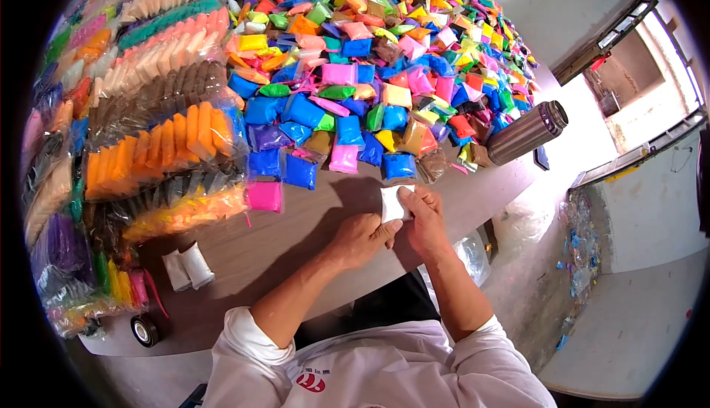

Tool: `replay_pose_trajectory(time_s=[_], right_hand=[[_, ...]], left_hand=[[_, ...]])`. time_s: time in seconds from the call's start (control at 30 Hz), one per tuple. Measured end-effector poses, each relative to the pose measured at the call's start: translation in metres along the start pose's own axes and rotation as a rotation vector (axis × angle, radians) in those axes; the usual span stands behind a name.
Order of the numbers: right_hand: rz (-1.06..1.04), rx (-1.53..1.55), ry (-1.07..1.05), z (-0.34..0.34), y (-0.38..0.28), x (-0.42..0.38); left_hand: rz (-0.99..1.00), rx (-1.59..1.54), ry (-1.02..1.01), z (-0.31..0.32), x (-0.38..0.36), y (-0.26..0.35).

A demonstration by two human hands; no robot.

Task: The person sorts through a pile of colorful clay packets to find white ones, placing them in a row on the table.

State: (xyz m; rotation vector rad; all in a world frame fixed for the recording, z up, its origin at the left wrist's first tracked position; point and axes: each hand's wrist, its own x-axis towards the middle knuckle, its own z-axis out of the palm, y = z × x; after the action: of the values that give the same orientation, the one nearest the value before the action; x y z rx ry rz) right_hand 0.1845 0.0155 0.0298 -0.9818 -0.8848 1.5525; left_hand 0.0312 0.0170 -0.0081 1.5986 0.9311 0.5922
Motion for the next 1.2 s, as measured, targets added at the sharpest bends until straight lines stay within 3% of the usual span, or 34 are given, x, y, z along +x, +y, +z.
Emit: replay_pose_trajectory(time_s=[0.47, 0.53, 0.77, 0.87, 0.93, 1.2], right_hand=[[0.049, 0.008, -0.109, -0.002, -0.006, 0.000], [0.100, -0.118, -0.136, -0.005, -0.004, 0.003], [0.145, -0.152, -0.157, -0.006, -0.007, 0.008], [0.149, -0.008, -0.103, -0.011, -0.012, 0.005], [0.135, -0.158, -0.266, -0.017, -0.014, 0.004], [0.089, -0.174, -0.219, -0.007, -0.019, 0.001]], left_hand=[[-0.019, 0.076, -0.069, -0.004, 0.002, -0.001], [-0.010, 0.086, -0.068, -0.003, 0.001, -0.003], [0.008, -0.051, -0.027, -0.001, 0.004, -0.010], [0.006, -0.089, -0.006, 0.000, 0.004, -0.009], [-0.015, -0.106, -0.007, -0.001, 0.003, -0.005], [0.029, 0.003, -0.036, -0.004, 0.001, -0.002]])
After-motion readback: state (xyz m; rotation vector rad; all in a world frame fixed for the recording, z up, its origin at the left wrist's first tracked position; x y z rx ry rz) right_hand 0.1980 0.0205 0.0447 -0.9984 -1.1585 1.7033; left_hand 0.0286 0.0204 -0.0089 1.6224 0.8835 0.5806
